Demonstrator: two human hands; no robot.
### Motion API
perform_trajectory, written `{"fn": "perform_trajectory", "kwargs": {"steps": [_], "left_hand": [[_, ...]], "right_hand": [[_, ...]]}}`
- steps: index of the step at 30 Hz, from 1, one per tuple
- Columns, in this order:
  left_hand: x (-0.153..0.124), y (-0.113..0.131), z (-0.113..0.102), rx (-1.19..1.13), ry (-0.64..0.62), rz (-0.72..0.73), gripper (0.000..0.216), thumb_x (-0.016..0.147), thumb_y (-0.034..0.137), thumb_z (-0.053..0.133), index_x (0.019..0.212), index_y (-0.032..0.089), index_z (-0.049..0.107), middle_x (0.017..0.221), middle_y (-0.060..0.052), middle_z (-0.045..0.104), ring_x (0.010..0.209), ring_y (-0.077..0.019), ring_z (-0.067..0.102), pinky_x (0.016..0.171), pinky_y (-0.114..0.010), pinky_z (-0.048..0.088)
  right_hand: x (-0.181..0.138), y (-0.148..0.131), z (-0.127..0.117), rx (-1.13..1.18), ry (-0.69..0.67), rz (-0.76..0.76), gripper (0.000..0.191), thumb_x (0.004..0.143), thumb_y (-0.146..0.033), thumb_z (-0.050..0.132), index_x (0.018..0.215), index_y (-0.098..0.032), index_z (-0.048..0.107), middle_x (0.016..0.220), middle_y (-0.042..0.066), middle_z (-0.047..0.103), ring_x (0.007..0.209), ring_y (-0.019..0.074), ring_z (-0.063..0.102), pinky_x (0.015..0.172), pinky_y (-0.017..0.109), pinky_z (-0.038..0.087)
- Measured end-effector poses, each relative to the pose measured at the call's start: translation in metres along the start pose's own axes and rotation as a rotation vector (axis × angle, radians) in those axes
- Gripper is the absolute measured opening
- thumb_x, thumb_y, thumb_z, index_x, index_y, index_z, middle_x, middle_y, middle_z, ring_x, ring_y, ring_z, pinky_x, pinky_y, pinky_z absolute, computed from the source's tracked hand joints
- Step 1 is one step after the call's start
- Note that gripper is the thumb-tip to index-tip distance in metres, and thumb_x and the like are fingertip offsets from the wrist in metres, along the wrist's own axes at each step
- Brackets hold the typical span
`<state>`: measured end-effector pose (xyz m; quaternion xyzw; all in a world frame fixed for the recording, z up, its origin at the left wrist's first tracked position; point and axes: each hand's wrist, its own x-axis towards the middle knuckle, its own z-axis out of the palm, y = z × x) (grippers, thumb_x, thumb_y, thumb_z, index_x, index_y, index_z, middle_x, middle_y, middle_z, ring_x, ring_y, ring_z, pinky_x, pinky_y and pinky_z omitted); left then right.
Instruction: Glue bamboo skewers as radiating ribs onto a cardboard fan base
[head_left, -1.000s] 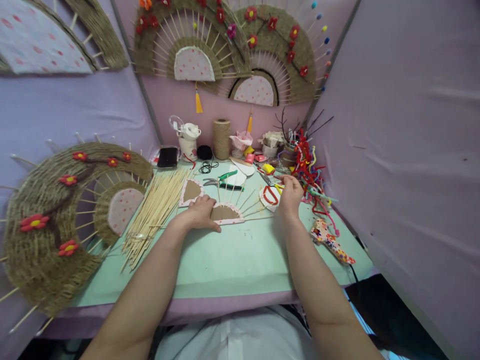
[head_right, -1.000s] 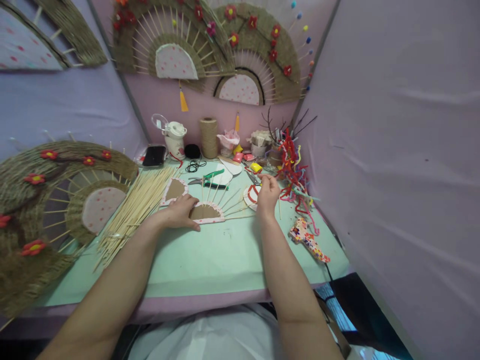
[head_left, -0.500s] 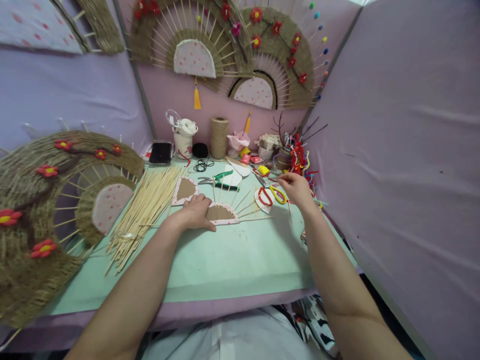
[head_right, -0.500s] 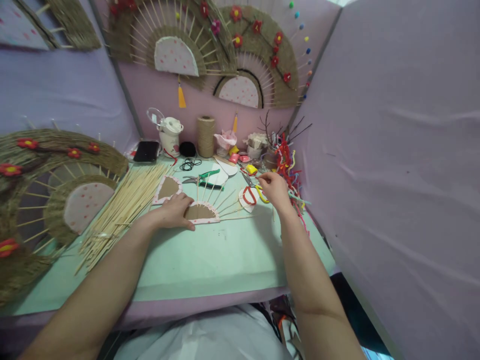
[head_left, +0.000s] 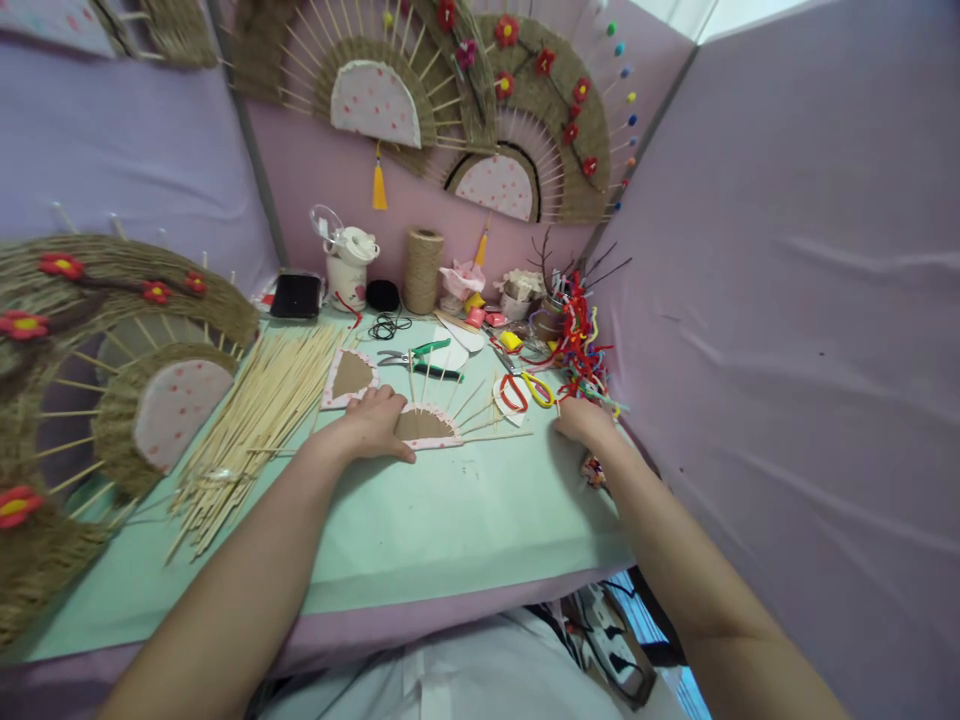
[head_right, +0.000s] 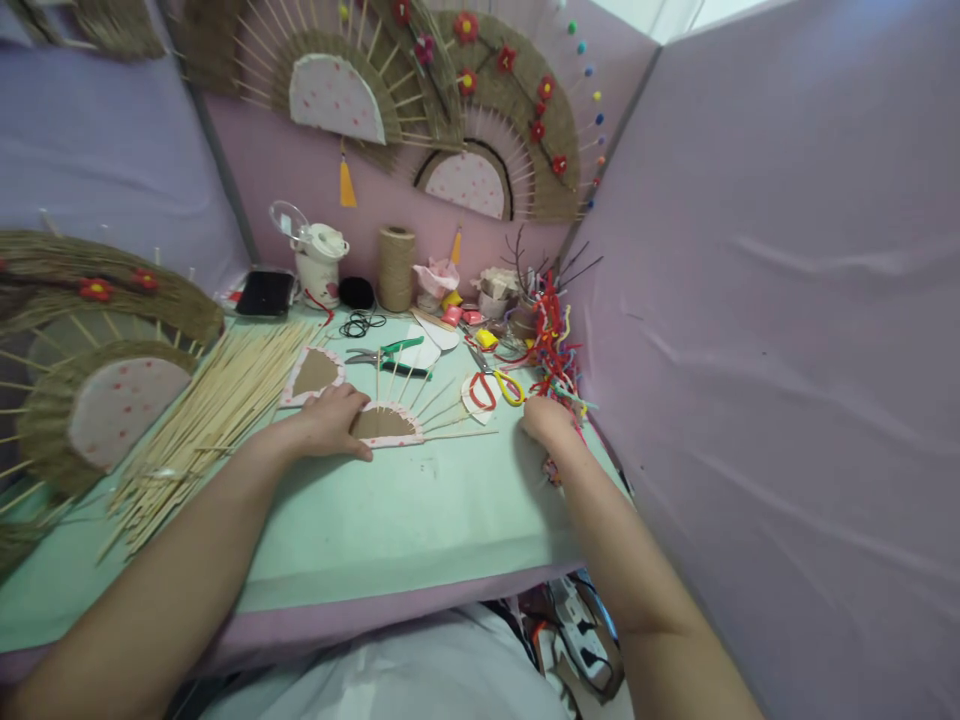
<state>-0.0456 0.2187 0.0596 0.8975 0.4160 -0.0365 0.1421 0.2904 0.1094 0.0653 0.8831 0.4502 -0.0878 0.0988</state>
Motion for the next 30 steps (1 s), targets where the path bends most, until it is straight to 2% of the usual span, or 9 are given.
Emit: {"fn": "perform_trajectory", "kwargs": {"steps": [4,7,9,12,15,17,19,24,30], "left_hand": [[-0.003,0.002,0.000,-0.030,0.012,0.002,0.066,0.057,0.053,0.076,0.111,0.020,0.058,0.127,-0.017,0.051,0.126,-0.0405,0.040,0.102,-0.057,0.033],[-0.003,0.004,-0.001,-0.032,0.001,-0.012,0.070,0.054,0.055,0.078,0.112,0.021,0.058,0.128,-0.017,0.052,0.126,-0.0401,0.040,0.102,-0.056,0.033],[-0.004,0.004,-0.004,-0.037,-0.006,-0.018,0.071,0.054,0.057,0.078,0.111,0.019,0.059,0.126,-0.017,0.053,0.124,-0.0397,0.043,0.101,-0.054,0.036],[-0.003,0.001,-0.009,-0.095,0.056,0.002,0.065,0.065,0.058,0.071,0.115,0.017,0.059,0.125,-0.017,0.055,0.119,-0.0372,0.049,0.097,-0.050,0.040],[0.003,-0.006,-0.013,-0.212,0.272,0.046,0.045,0.082,0.043,0.060,0.120,0.019,0.058,0.125,-0.013,0.058,0.118,-0.0301,0.052,0.100,-0.044,0.041],[0.009,-0.010,-0.011,-0.277,0.403,0.093,0.030,0.087,0.032,0.054,0.114,0.020,0.063,0.121,-0.009,0.061,0.116,-0.0247,0.055,0.102,-0.039,0.041],[0.016,-0.013,-0.006,-0.312,0.452,0.149,0.023,0.088,0.024,0.051,0.103,0.021,0.068,0.114,-0.007,0.063,0.111,-0.0218,0.057,0.101,-0.037,0.042],[0.027,-0.012,0.009,-0.290,0.393,0.251,0.016,0.084,0.020,0.057,0.090,0.020,0.072,0.105,-0.007,0.065,0.103,-0.0213,0.058,0.096,-0.035,0.045],[0.026,-0.007,0.009,-0.252,0.376,0.233,0.019,0.085,0.020,0.053,0.088,0.019,0.072,0.097,-0.007,0.067,0.098,-0.0212,0.059,0.092,-0.034,0.046]], "right_hand": [[-0.017,-0.006,-0.003,-0.011,0.074,0.055,0.021,0.079,-0.015,0.064,0.097,-0.009,0.071,0.099,0.022,0.071,0.097,0.0311,0.068,0.076,0.039,0.052],[-0.035,-0.006,-0.013,0.004,0.160,0.062,0.021,0.078,-0.014,0.059,0.094,-0.011,0.072,0.096,0.024,0.071,0.091,0.0323,0.069,0.071,0.038,0.050],[-0.048,-0.015,-0.016,0.029,0.226,0.012,0.022,0.082,-0.017,0.054,0.093,-0.012,0.071,0.093,0.023,0.071,0.087,0.0303,0.069,0.070,0.036,0.047],[-0.063,-0.046,-0.013,0.125,0.320,-0.249,0.024,0.087,-0.020,0.047,0.097,-0.016,0.069,0.091,0.015,0.072,0.084,0.0242,0.067,0.071,0.031,0.044],[-0.070,-0.086,0.000,0.233,0.352,-0.552,0.020,0.085,-0.014,0.049,0.091,-0.020,0.068,0.093,0.007,0.071,0.088,0.0190,0.063,0.077,0.027,0.041],[-0.070,-0.107,0.009,0.284,0.373,-0.641,0.020,0.085,-0.012,0.051,0.091,-0.020,0.068,0.096,0.006,0.070,0.092,0.0188,0.061,0.079,0.028,0.039],[-0.068,-0.121,0.017,0.333,0.397,-0.685,0.018,0.087,-0.014,0.051,0.092,-0.019,0.067,0.096,0.007,0.069,0.092,0.0198,0.060,0.080,0.029,0.038],[-0.061,-0.129,0.029,0.432,0.421,-0.708,0.018,0.091,-0.017,0.050,0.092,-0.020,0.068,0.093,0.007,0.069,0.093,0.0208,0.059,0.080,0.031,0.037],[-0.062,-0.123,0.035,0.484,0.416,-0.697,0.020,0.091,-0.015,0.050,0.091,-0.020,0.070,0.090,0.006,0.069,0.089,0.0200,0.059,0.079,0.031,0.037]]}}
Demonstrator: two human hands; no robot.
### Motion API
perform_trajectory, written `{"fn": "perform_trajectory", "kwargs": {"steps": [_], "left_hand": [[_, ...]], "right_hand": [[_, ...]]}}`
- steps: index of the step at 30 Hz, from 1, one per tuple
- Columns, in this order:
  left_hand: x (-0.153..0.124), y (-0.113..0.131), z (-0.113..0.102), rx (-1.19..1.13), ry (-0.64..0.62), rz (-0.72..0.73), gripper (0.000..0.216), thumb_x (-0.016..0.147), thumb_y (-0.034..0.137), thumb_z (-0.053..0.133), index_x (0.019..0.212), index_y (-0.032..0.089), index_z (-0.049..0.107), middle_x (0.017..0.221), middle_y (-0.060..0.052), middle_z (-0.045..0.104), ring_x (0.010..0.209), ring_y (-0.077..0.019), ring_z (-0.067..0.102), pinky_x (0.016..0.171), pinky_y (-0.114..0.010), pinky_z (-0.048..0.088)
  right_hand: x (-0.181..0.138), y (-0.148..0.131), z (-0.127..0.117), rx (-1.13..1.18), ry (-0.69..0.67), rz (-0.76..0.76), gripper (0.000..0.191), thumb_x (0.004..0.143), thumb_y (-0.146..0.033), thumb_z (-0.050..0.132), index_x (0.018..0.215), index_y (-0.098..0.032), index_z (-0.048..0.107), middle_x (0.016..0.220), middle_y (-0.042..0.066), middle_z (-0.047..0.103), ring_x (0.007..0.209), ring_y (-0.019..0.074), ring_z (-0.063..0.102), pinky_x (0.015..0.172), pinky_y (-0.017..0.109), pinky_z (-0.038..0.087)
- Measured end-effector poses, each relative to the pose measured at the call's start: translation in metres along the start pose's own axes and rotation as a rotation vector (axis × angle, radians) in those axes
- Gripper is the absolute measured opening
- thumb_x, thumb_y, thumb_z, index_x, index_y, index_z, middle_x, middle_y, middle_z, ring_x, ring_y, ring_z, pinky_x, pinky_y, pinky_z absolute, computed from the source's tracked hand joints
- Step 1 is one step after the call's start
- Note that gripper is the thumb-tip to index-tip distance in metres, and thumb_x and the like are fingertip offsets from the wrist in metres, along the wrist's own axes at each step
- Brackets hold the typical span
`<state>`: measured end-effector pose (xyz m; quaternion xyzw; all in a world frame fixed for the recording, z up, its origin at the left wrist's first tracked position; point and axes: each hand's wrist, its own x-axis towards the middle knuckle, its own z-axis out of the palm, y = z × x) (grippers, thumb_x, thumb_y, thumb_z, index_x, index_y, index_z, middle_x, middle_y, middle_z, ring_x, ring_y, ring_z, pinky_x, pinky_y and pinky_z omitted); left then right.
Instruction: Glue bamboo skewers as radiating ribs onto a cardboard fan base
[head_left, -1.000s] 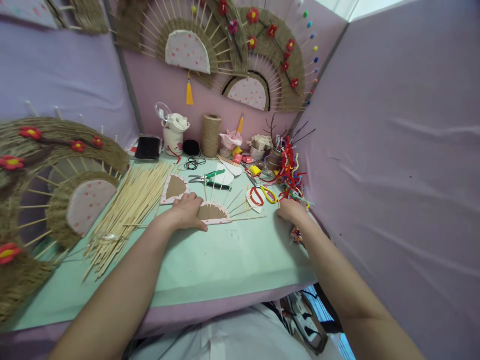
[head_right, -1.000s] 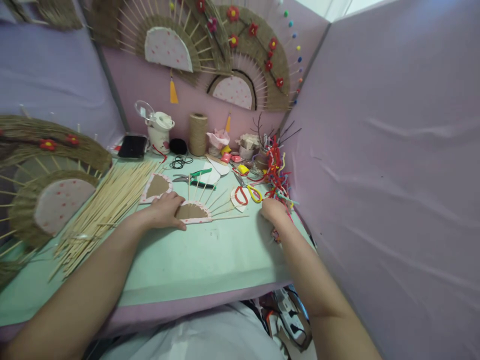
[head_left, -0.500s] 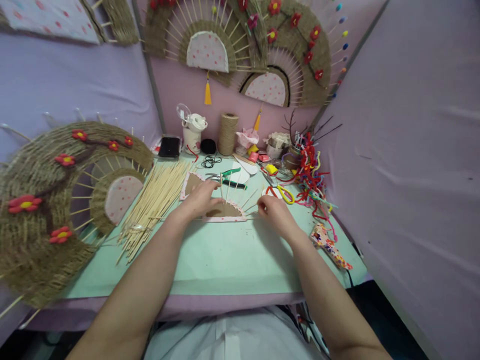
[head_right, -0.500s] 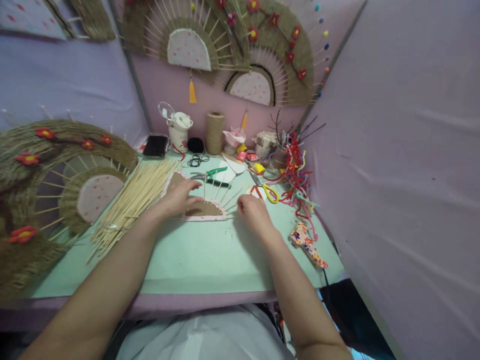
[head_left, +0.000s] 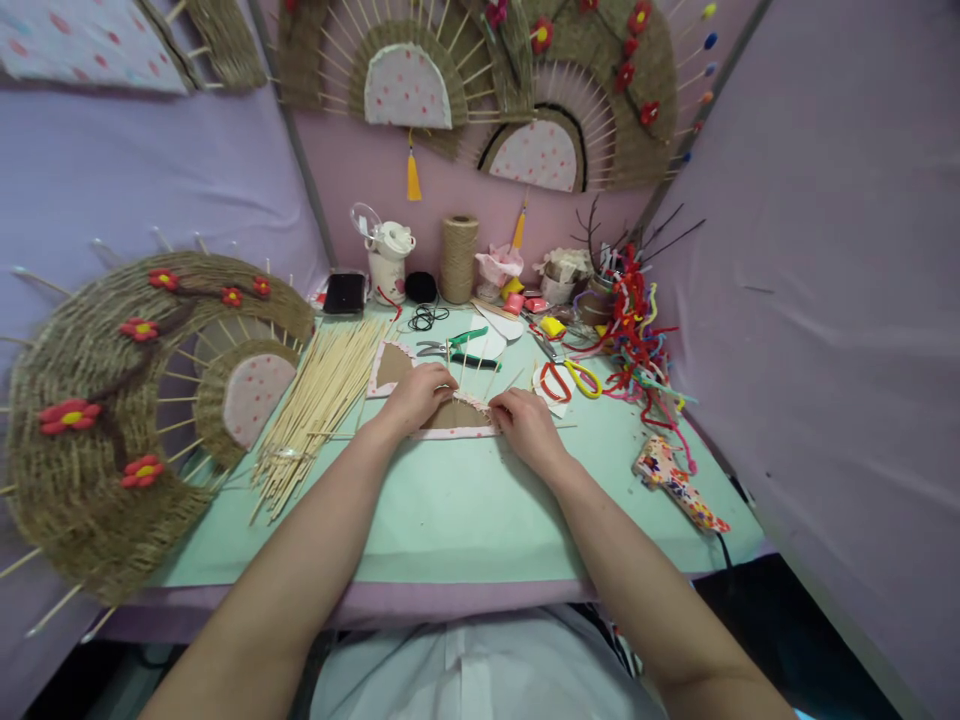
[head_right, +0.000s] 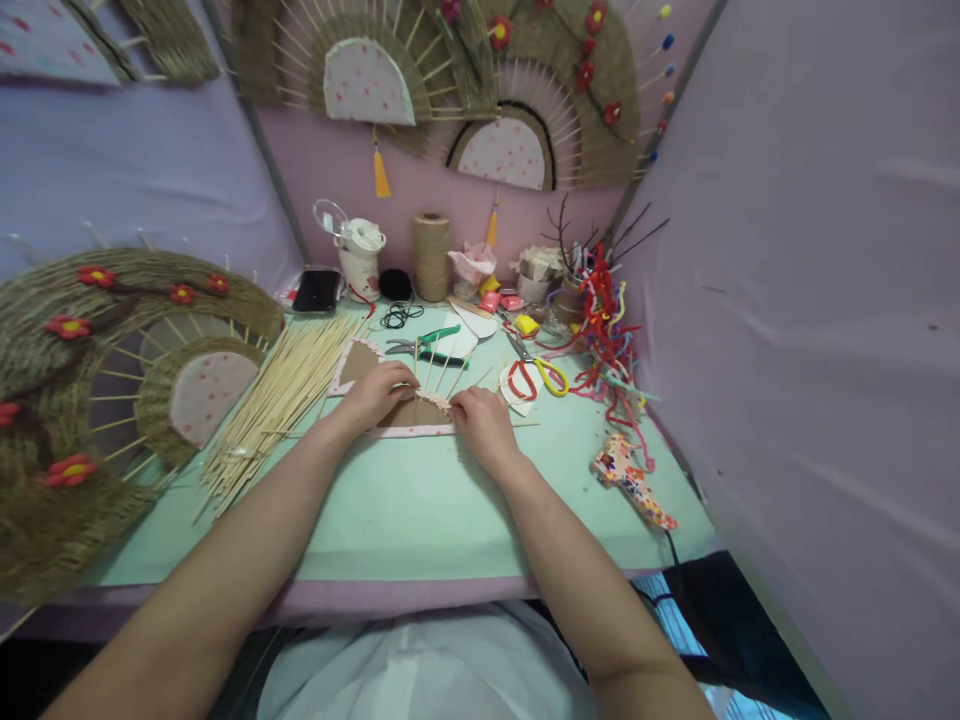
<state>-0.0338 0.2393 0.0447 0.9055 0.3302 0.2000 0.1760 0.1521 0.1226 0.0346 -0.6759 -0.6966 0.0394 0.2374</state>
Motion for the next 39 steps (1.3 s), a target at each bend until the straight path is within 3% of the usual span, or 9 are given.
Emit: {"fn": "perform_trajectory", "kwargs": {"steps": [13,23,33,39], "left_hand": [[-0.001,0.001,0.003,0.069,-0.052,-0.007,0.020,0.087,0.022,0.053,0.085,0.019,0.072,0.095,-0.008,0.066,0.097,-0.0231,0.057,0.091,-0.038,0.045],[-0.002,-0.007,0.009,0.091,-0.002,0.146,0.027,0.087,0.019,0.050,0.089,0.019,0.077,0.092,-0.009,0.068,0.092,-0.0225,0.057,0.086,-0.037,0.045],[-0.003,-0.010,0.012,0.155,-0.008,0.179,0.033,0.086,0.014,0.047,0.091,0.020,0.079,0.092,-0.008,0.070,0.091,-0.0219,0.057,0.085,-0.036,0.046],[-0.003,-0.009,0.011,0.178,-0.026,0.176,0.033,0.086,0.012,0.048,0.093,0.021,0.079,0.093,-0.008,0.070,0.090,-0.0219,0.056,0.084,-0.037,0.046]], "right_hand": [[-0.006,0.005,0.000,-0.008,-0.004,0.030,0.021,0.092,-0.015,0.051,0.094,-0.021,0.072,0.095,0.006,0.067,0.093,0.0186,0.060,0.081,0.030,0.036],[-0.011,0.000,-0.004,-0.036,-0.024,0.035,0.024,0.092,-0.013,0.051,0.095,-0.023,0.073,0.095,0.005,0.067,0.096,0.0185,0.058,0.083,0.031,0.029],[-0.012,0.000,-0.006,-0.066,-0.036,0.036,0.024,0.092,-0.015,0.051,0.088,-0.023,0.074,0.091,0.003,0.066,0.090,0.0164,0.056,0.080,0.032,0.026],[-0.014,-0.005,-0.006,-0.077,0.007,-0.018,0.022,0.093,-0.021,0.052,0.098,-0.024,0.073,0.098,0.005,0.065,0.095,0.0185,0.054,0.083,0.034,0.026]]}}
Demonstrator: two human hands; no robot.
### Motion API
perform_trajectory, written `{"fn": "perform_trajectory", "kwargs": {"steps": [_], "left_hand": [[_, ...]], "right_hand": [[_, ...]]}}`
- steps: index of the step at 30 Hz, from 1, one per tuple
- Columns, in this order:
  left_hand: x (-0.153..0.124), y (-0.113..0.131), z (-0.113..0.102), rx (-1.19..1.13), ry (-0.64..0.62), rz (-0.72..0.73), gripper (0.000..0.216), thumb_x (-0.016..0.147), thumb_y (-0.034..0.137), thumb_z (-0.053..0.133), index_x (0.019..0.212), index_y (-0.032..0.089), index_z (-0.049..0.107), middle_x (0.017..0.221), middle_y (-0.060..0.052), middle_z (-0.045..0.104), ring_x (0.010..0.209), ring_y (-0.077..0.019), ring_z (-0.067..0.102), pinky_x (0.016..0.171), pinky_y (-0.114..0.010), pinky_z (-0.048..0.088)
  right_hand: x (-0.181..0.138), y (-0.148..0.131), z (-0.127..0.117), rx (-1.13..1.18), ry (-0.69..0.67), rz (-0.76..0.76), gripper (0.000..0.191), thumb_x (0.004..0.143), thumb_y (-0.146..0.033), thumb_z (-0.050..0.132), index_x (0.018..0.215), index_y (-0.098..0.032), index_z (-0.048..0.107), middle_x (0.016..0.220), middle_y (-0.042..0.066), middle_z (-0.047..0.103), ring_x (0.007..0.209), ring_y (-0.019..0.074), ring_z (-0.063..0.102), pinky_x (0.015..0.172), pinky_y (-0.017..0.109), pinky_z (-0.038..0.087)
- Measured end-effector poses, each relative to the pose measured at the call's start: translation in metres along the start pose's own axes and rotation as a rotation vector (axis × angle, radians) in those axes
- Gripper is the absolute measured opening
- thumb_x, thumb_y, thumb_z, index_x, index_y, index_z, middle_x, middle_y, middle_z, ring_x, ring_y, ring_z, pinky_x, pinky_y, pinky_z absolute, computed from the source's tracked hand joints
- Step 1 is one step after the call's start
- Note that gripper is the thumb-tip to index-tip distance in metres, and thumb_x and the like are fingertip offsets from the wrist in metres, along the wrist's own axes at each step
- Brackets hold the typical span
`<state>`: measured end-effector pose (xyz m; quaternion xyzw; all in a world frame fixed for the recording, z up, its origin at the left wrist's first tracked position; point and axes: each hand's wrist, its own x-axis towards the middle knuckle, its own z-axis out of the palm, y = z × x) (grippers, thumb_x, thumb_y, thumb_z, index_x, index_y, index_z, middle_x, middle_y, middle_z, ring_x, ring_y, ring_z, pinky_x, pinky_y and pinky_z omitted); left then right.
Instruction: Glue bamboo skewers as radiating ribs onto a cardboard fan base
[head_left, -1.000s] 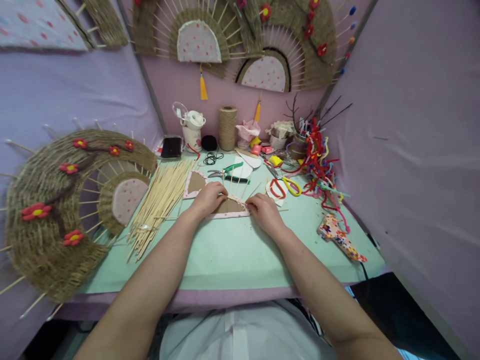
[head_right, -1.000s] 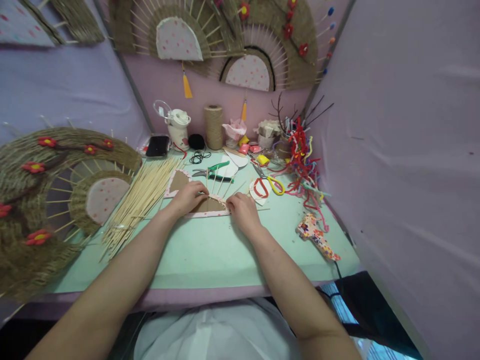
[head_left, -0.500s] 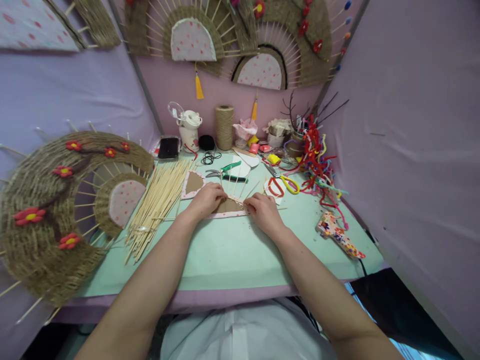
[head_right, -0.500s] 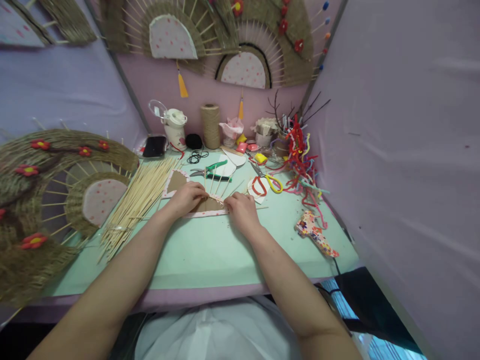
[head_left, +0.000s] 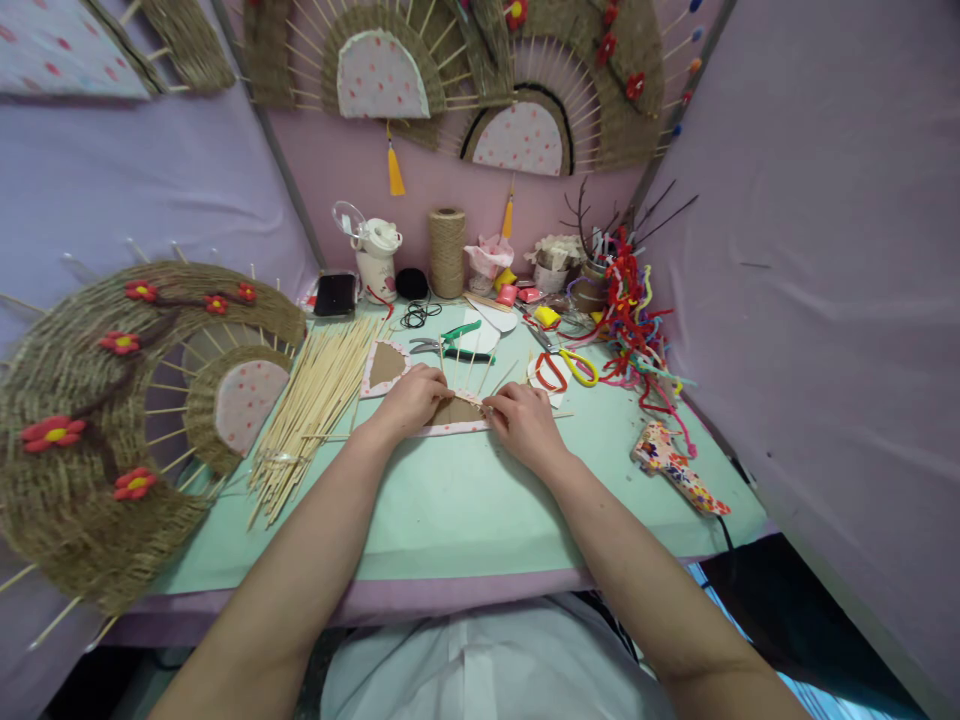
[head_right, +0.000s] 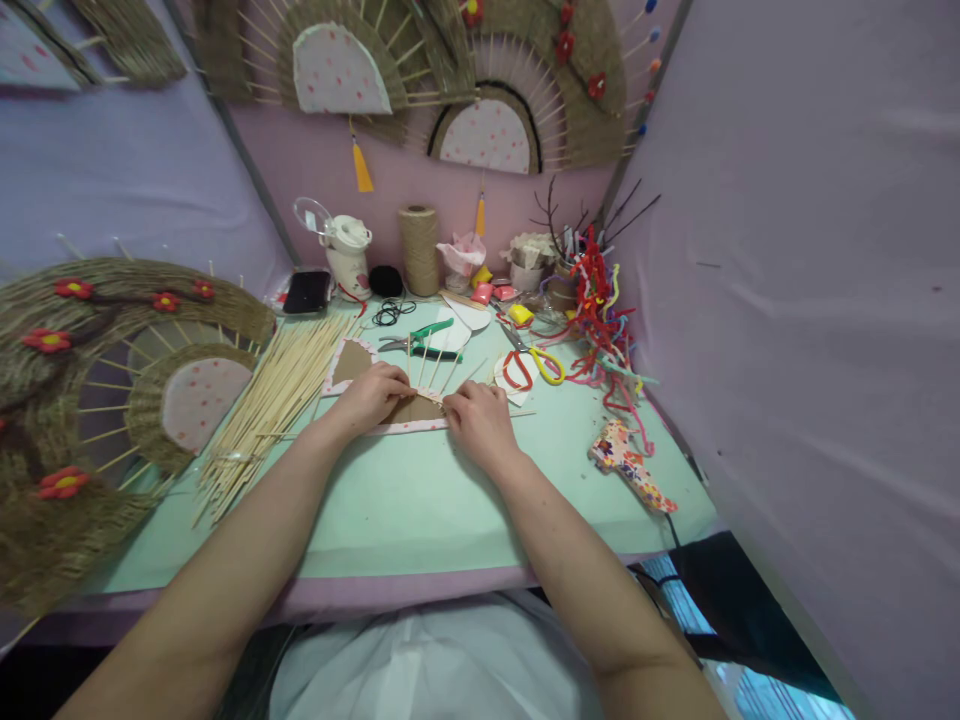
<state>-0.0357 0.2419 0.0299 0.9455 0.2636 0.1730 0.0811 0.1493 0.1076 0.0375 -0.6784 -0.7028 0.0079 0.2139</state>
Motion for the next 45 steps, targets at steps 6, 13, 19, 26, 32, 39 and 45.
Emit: {"fn": "perform_trajectory", "kwargs": {"steps": [6,13,19,26,32,39,45], "left_hand": [[-0.001,0.002,-0.001,0.006,-0.022,-0.002,0.032,0.087,0.015,0.047,0.093,0.020,0.079,0.093,-0.009,0.069,0.090,-0.0228,0.053,0.083,-0.038,0.045],[-0.002,0.003,-0.002,0.039,-0.031,-0.004,0.031,0.089,0.019,0.048,0.093,0.022,0.078,0.093,-0.008,0.067,0.092,-0.0229,0.052,0.081,-0.036,0.043],[-0.002,0.004,-0.002,0.048,-0.034,0.000,0.030,0.090,0.021,0.049,0.090,0.021,0.079,0.093,-0.008,0.067,0.091,-0.0227,0.052,0.082,-0.037,0.043],[-0.002,0.011,-0.010,0.003,0.000,-0.085,0.032,0.088,0.021,0.045,0.098,0.018,0.075,0.097,-0.010,0.066,0.096,-0.0241,0.055,0.089,-0.040,0.045],[-0.008,0.016,-0.016,-0.003,-0.049,-0.311,0.042,0.079,0.045,0.059,0.106,0.013,0.065,0.107,-0.014,0.064,0.104,-0.0300,0.058,0.086,-0.040,0.047],[-0.014,0.017,-0.012,0.026,-0.205,-0.318,0.092,0.048,0.065,0.079,0.122,0.015,0.054,0.121,-0.018,0.057,0.116,-0.0384,0.051,0.092,-0.047,0.043],[-0.015,0.020,-0.011,-0.096,-0.180,-0.291,0.105,0.058,0.050,0.079,0.144,0.012,0.032,0.134,-0.020,0.050,0.126,-0.0364,0.046,0.101,-0.046,0.040]], "right_hand": [[0.001,-0.011,0.003,-0.069,-0.029,-0.076,0.026,0.090,-0.019,0.051,0.105,-0.024,0.071,0.102,0.006,0.064,0.096,0.0208,0.050,0.084,0.035,0.027],[0.003,-0.013,0.008,-0.098,-0.040,-0.075,0.031,0.090,-0.018,0.047,0.113,-0.021,0.068,0.105,0.008,0.063,0.098,0.0217,0.049,0.085,0.036,0.028],[0.003,-0.014,0.009,-0.130,-0.055,-0.070,0.030,0.091,-0.019,0.047,0.111,-0.021,0.068,0.105,0.008,0.063,0.098,0.0222,0.049,0.085,0.036,0.028],[0.003,-0.014,0.008,-0.157,-0.044,-0.084,0.026,0.090,-0.019,0.049,0.107,-0.021,0.068,0.105,0.009,0.064,0.097,0.0223,0.049,0.083,0.036,0.028],[0.003,-0.013,0.010,-0.146,-0.034,-0.086,0.026,0.090,-0.019,0.049,0.108,-0.020,0.068,0.105,0.009,0.063,0.098,0.0223,0.048,0.083,0.036,0.028],[0.003,-0.013,0.010,-0.126,-0.033,-0.075,0.027,0.090,-0.020,0.049,0.109,-0.020,0.068,0.103,0.008,0.062,0.096,0.0222,0.048,0.082,0.036,0.028],[0.002,-0.012,0.011,-0.134,-0.033,-0.084,0.024,0.089,-0.019,0.051,0.106,-0.020,0.068,0.102,0.008,0.061,0.095,0.0217,0.047,0.081,0.035,0.027]]}}
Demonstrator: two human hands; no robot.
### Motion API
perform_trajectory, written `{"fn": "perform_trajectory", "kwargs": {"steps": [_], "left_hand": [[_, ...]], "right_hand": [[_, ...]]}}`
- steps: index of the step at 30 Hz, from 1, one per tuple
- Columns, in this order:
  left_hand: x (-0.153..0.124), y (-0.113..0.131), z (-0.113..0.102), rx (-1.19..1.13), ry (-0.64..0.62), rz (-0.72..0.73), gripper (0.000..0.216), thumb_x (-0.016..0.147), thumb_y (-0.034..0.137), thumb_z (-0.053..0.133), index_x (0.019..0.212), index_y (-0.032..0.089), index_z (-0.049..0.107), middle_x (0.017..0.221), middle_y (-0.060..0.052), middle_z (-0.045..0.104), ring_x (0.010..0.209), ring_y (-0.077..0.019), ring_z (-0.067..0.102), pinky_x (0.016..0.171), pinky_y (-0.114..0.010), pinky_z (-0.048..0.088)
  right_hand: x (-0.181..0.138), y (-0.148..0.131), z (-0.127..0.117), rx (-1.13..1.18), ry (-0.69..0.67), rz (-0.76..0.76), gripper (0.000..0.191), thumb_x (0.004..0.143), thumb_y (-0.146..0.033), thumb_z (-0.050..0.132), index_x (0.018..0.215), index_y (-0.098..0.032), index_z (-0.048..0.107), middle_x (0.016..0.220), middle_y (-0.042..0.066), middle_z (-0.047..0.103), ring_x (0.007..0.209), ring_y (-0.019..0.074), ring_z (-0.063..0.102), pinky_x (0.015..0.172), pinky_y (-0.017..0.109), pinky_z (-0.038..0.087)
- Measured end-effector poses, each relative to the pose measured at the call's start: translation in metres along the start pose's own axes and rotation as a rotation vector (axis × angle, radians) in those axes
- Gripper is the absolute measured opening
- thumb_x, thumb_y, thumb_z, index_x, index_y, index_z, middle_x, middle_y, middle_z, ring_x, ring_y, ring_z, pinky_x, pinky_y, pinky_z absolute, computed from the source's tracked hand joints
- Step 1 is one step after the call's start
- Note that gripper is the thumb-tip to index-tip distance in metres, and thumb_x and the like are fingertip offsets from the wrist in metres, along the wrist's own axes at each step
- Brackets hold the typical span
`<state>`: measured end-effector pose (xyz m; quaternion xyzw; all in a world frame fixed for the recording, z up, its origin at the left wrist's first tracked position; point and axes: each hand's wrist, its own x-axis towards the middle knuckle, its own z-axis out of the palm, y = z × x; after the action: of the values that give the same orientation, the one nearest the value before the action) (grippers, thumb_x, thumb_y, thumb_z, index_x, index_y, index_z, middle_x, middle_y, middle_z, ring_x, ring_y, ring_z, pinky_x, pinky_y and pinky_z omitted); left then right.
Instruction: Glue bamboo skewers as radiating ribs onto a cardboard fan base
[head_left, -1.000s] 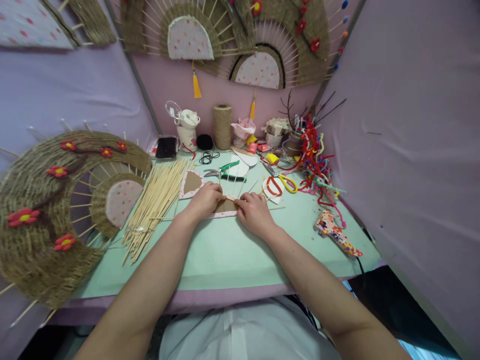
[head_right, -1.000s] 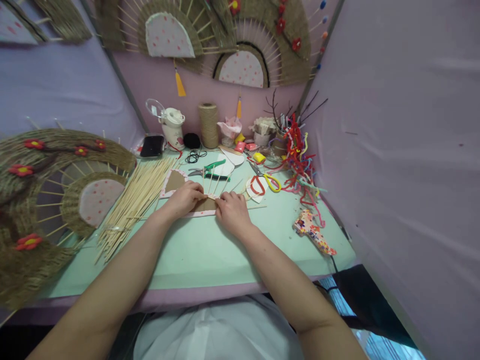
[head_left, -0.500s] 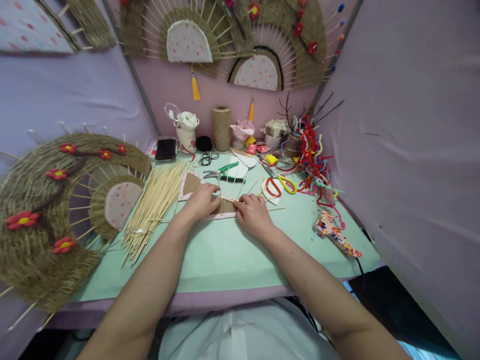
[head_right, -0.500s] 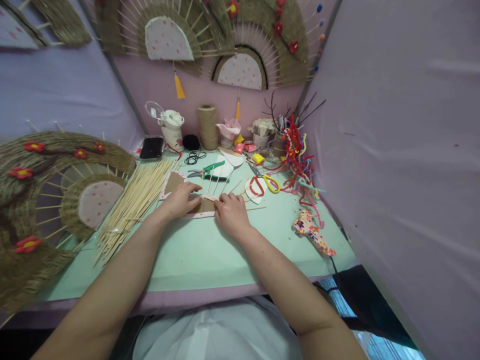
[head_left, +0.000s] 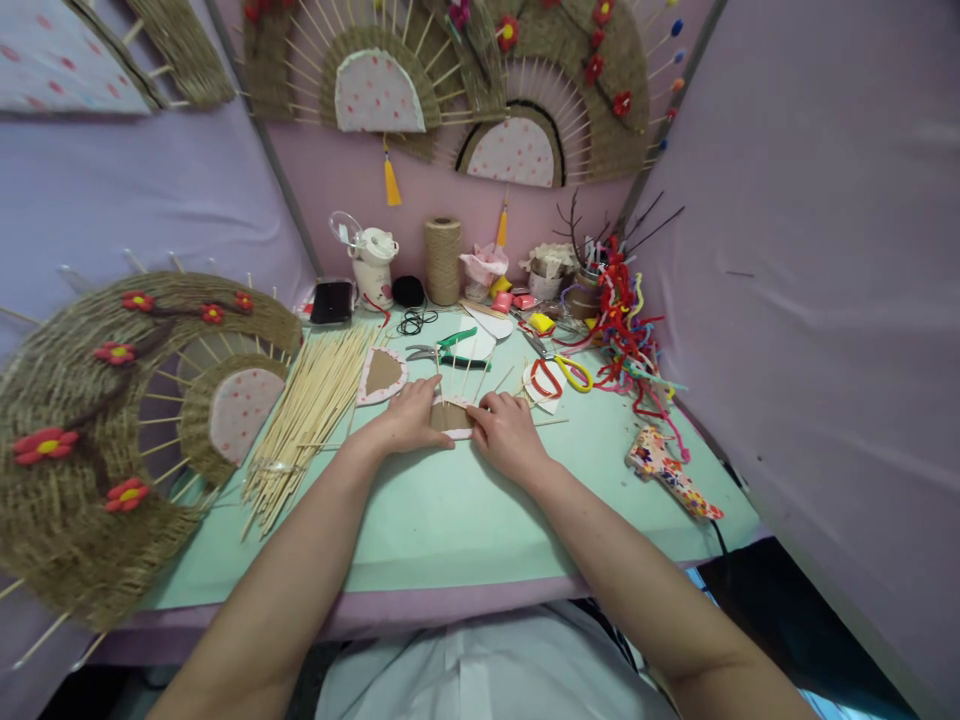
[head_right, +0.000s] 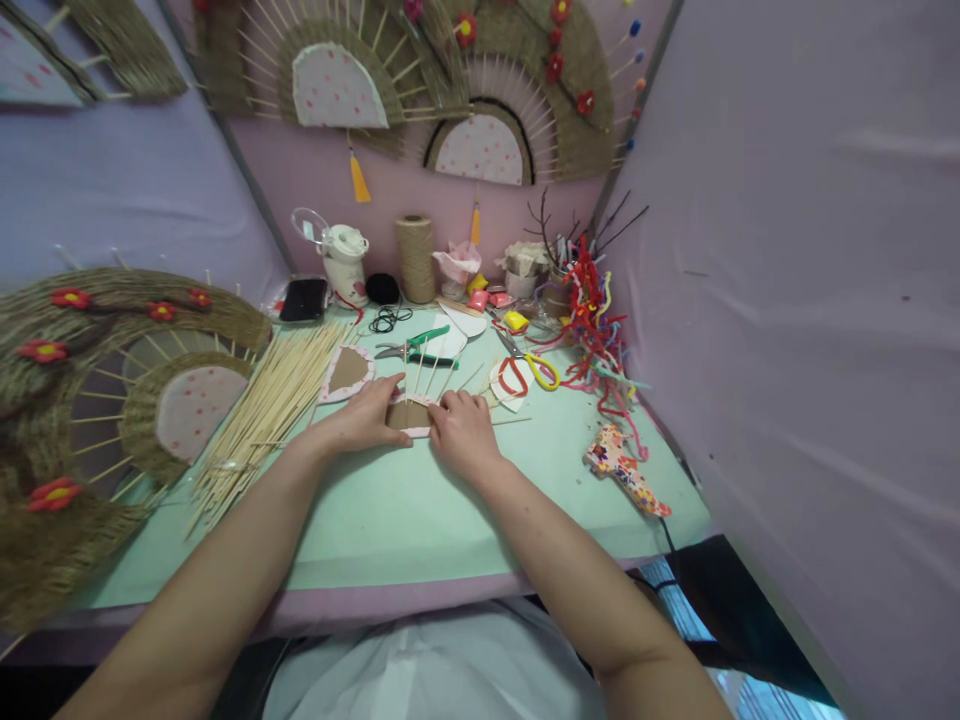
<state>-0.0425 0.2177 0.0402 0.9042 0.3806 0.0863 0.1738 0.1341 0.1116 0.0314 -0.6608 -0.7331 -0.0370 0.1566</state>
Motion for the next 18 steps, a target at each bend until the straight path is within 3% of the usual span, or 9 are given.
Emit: {"fn": "perform_trajectory", "kwargs": {"steps": [8,18], "left_hand": [[-0.015,0.007,0.001,-0.072,0.065,0.098,0.096,0.066,0.045,0.072,0.145,0.010,0.030,0.123,-0.017,0.054,0.119,-0.0335,0.049,0.100,-0.045,0.042],[-0.047,0.028,0.010,-0.080,0.086,0.134,0.086,0.069,0.040,0.068,0.142,0.014,0.032,0.123,-0.015,0.055,0.117,-0.0319,0.050,0.102,-0.047,0.039]], "right_hand": [[-0.009,-0.003,-0.010,-0.017,0.001,-0.026,0.024,0.089,-0.018,0.052,0.107,-0.019,0.067,0.103,0.008,0.065,0.096,0.0224,0.048,0.083,0.036,0.028],[-0.045,-0.014,-0.019,-0.035,0.002,-0.049,0.024,0.091,-0.020,0.054,0.111,-0.016,0.066,0.098,0.008,0.066,0.094,0.0227,0.048,0.082,0.037,0.028]]}}
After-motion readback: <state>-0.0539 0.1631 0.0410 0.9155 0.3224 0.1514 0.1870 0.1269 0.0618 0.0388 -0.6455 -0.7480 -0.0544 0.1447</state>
